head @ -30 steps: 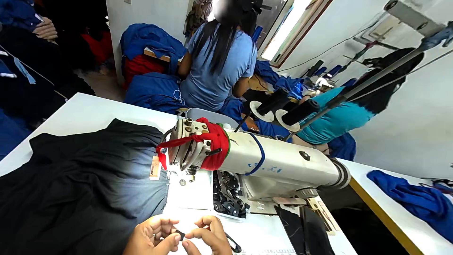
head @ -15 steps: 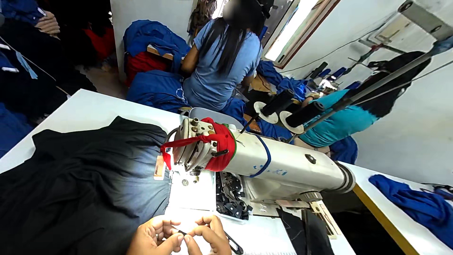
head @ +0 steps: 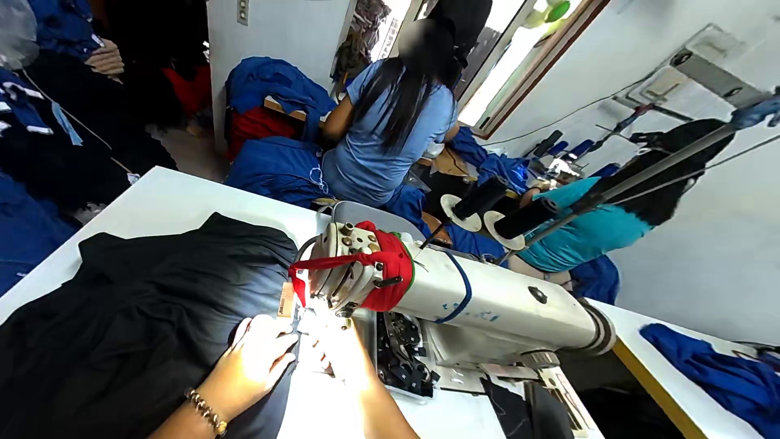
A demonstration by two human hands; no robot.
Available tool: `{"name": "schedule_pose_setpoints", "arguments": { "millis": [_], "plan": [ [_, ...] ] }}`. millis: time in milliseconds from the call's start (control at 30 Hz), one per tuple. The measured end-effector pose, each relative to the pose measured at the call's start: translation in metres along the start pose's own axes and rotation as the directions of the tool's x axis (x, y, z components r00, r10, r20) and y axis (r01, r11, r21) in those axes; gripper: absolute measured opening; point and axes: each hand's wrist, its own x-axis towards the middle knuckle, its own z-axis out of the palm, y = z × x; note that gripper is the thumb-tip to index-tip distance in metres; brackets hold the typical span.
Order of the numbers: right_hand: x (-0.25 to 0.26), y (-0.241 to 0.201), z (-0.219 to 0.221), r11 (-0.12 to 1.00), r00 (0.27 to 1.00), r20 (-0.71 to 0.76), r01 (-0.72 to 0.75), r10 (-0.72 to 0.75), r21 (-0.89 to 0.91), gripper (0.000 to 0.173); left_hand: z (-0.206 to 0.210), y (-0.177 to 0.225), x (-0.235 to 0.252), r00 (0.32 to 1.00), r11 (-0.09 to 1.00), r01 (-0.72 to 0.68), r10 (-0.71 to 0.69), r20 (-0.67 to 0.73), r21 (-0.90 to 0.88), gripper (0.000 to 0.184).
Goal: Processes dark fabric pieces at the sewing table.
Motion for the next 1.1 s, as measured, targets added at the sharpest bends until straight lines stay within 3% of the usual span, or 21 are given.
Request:
{"name": "schedule_pose_setpoints", "arguments": {
  "millis": [167,433,500,600,667,700,767,867,967,1100],
  "plan": [
    [0.012,0.009,0.005,0.998,0.997,0.06,0.04,-0.043,0.049,0.013,-0.004,0.006,-0.001,0.997,0.997,0.075,-0.074,0.017,-0.026,0.038],
    [0.013,0.01,0.011,0.986,0.991,0.007,0.133,-0.133,-0.096,0.026,-0.007,0.007,0.004,0.972,0.995,0.094,-0.099,0.214,0.032,0.048],
    [0.01,0.011,0.012,0.961,0.984,-0.022,0.168,-0.177,-0.22,0.031,-0.012,0.009,0.007,0.962,0.994,0.101,-0.105,0.253,0.029,0.047],
    [-0.006,0.018,0.018,0.794,0.934,-0.102,0.231,-0.343,-0.562,0.031,-0.015,0.01,0.009,0.965,0.995,0.065,-0.081,0.248,0.072,0.046],
    [-0.015,0.037,0.018,0.608,0.799,-0.059,0.405,-0.598,-0.683,0.029,-0.014,0.009,0.007,0.98,0.996,0.046,-0.061,0.191,0.08,0.044],
    [-0.019,0.044,0.018,0.525,0.75,-0.014,0.449,-0.661,-0.723,0.031,-0.014,0.009,0.006,0.984,0.997,0.041,-0.053,0.168,0.072,0.044],
    [-0.025,0.052,0.018,0.429,0.73,0.037,0.44,-0.682,-0.789,0.036,-0.015,0.008,0.005,0.983,0.998,0.045,-0.052,0.177,0.043,0.046],
    [-0.031,0.047,0.019,0.387,0.807,0.049,0.335,-0.589,-0.859,0.042,-0.015,0.006,0.004,0.977,0.998,0.044,-0.051,0.205,0.039,0.048],
    [-0.033,0.036,0.02,0.416,0.893,0.061,0.267,-0.446,-0.87,0.047,-0.01,0.005,0.002,0.984,0.997,0.042,-0.051,0.168,0.059,0.048],
    [-0.034,0.031,0.018,0.459,0.928,0.077,0.251,-0.366,-0.852,0.05,-0.009,0.005,0.002,0.986,0.997,0.044,-0.055,0.157,0.069,0.05]
  ]
}}
